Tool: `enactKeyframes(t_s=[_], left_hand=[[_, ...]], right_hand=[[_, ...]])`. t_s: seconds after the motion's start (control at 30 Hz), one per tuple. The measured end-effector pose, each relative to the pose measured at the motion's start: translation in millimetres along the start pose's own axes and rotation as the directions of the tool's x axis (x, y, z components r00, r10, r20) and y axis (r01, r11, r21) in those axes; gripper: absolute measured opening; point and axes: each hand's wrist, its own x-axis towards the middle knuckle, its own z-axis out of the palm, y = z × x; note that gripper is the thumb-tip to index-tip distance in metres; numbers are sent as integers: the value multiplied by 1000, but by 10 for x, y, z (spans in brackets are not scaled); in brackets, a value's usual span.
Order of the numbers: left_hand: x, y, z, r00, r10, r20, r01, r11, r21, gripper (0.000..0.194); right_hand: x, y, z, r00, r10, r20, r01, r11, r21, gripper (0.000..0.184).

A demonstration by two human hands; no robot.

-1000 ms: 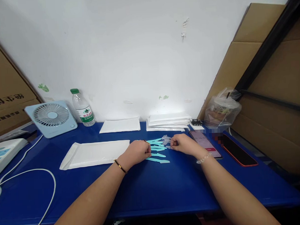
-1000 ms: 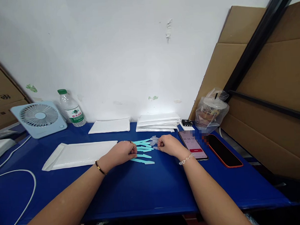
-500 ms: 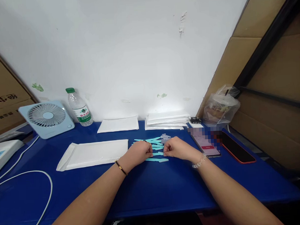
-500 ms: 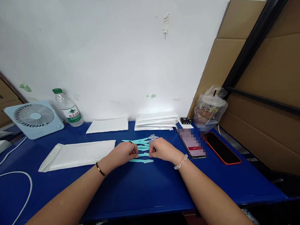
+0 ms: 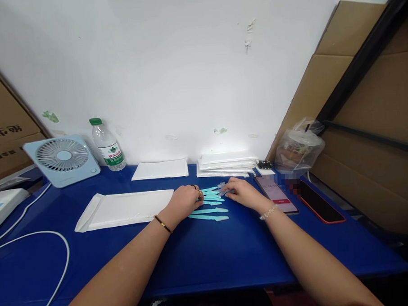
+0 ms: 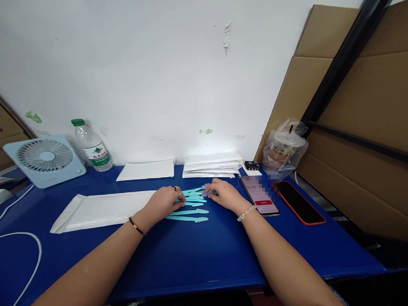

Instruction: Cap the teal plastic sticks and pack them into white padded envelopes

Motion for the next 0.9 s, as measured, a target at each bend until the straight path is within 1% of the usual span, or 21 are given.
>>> enactKeyframes(t_s=[0.1, 0.17, 0.27, 0.33, 0.37, 0.43, 0.47, 0.53, 0.6, 0.7, 0.77, 0.9], left_hand=[[1, 14, -10, 1000, -3, 3, 3, 1000, 1, 15], [-2, 19, -22, 1000, -11, 10, 11, 1000, -7, 14], [-4, 24, -27, 1000, -15, 10, 15, 1000, -14, 13], [-4, 25, -20, 1000, -13, 10, 13, 1000, -15, 13], [-3, 26, -16, 1000, -14, 11, 14, 1000, -16, 13], [-2, 27, -10, 1000, -22, 15, 23, 1000, -19, 14], [-2, 27, -9, 999, -27, 17, 27, 999, -21, 14], [-2, 27, -10, 999, -34, 19, 35, 999, -28, 13], [-3, 25, -13, 999, -41, 21, 42, 998, -39, 12], [-7, 18, -14, 998, -48, 30, 49, 997, -58, 11], [-9, 13, -12, 998, -50, 36, 52, 996, -66, 11], [-2, 16, 0, 998, -46, 40, 49, 995, -85, 11]], right_hand=[[-1, -44, -11, 1000, 10, 18, -10, 999, -35, 12], [-28, -48, -62, 998, 40, 48, -39, 999, -20, 13], [-78, -34, -146, 980, 88, 181, -107, 990, 97, 12], [-100, -24, -177, 967, 117, 228, -156, 975, 157, 11], [-104, -19, -182, 966, 133, 221, -172, 970, 170, 10], [-102, -10, -180, 973, 157, 170, -187, 966, 177, 10], [-99, -6, -176, 977, 158, 147, -183, 967, 177, 11], [-96, -2, -174, 980, 146, 135, -168, 970, 174, 11], [-101, -5, -184, 978, 135, 159, -161, 974, 161, 7], [-122, -34, -206, 961, 112, 252, -153, 977, 148, 4], [-130, -73, -206, 958, 84, 273, -126, 982, 143, 4], [-108, -190, -143, 983, 46, 178, -66, 992, 110, 8]])
